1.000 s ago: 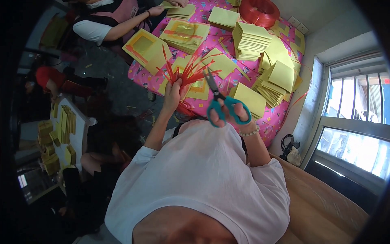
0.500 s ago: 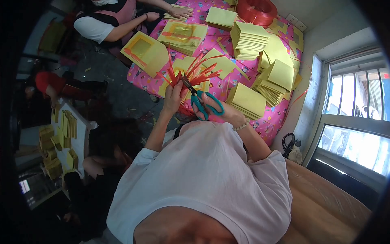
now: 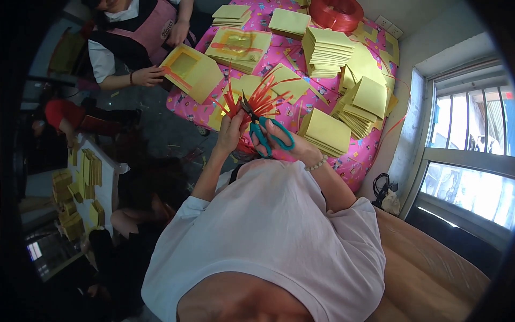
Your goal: Bundling stacks of yellow paper sheets using red plastic ribbon and cutting the ribbon with scissors.
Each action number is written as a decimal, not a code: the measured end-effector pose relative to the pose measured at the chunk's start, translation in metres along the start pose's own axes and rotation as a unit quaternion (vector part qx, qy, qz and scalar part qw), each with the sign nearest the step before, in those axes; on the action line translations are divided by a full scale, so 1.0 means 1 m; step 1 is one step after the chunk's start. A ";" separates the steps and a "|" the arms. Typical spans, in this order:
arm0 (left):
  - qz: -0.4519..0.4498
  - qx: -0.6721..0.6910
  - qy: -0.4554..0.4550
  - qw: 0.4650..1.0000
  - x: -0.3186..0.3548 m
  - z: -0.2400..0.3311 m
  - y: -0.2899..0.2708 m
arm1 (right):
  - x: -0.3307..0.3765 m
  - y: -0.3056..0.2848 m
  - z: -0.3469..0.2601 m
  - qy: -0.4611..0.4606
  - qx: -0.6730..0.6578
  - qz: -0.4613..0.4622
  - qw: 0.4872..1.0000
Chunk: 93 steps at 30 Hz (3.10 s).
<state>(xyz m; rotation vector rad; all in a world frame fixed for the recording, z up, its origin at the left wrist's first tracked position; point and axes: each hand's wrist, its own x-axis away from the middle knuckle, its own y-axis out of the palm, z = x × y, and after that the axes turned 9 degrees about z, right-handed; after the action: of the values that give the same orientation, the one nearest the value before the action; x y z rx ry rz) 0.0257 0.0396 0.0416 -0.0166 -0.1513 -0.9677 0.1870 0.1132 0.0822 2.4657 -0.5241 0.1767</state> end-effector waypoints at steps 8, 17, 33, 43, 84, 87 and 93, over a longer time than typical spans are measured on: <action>0.031 0.058 -0.072 0.995 0.002 0.005 -0.003 | 0.002 0.000 0.003 0.011 0.004 0.108 0.994; 0.007 0.040 -0.011 0.999 -0.005 0.001 -0.016 | 0.021 -0.011 0.013 -0.088 0.014 0.035 0.995; 0.024 0.133 -0.008 0.991 0.006 0.084 -0.003 | -0.048 0.010 0.062 -0.172 0.197 0.079 0.962; 0.095 0.210 0.022 0.973 -0.015 0.170 -0.044 | -0.036 0.005 0.074 -0.086 0.172 -0.044 0.980; 0.529 -0.296 -0.128 0.785 0.066 -0.119 -0.111 | -0.088 -0.043 0.026 0.124 0.152 0.108 0.975; 0.239 -0.057 0.044 0.968 0.068 -0.098 -0.035 | -0.105 -0.034 0.034 0.116 0.175 0.107 0.972; 0.008 -0.050 0.021 0.999 0.051 -0.087 0.031 | -0.108 0.011 0.025 0.096 0.262 0.104 0.955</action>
<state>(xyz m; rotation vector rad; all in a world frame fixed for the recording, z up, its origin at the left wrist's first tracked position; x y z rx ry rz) 0.0897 0.0082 -0.0356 -0.0888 -0.0646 -0.9586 0.0838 0.1261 0.0417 2.8508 -0.7254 0.7164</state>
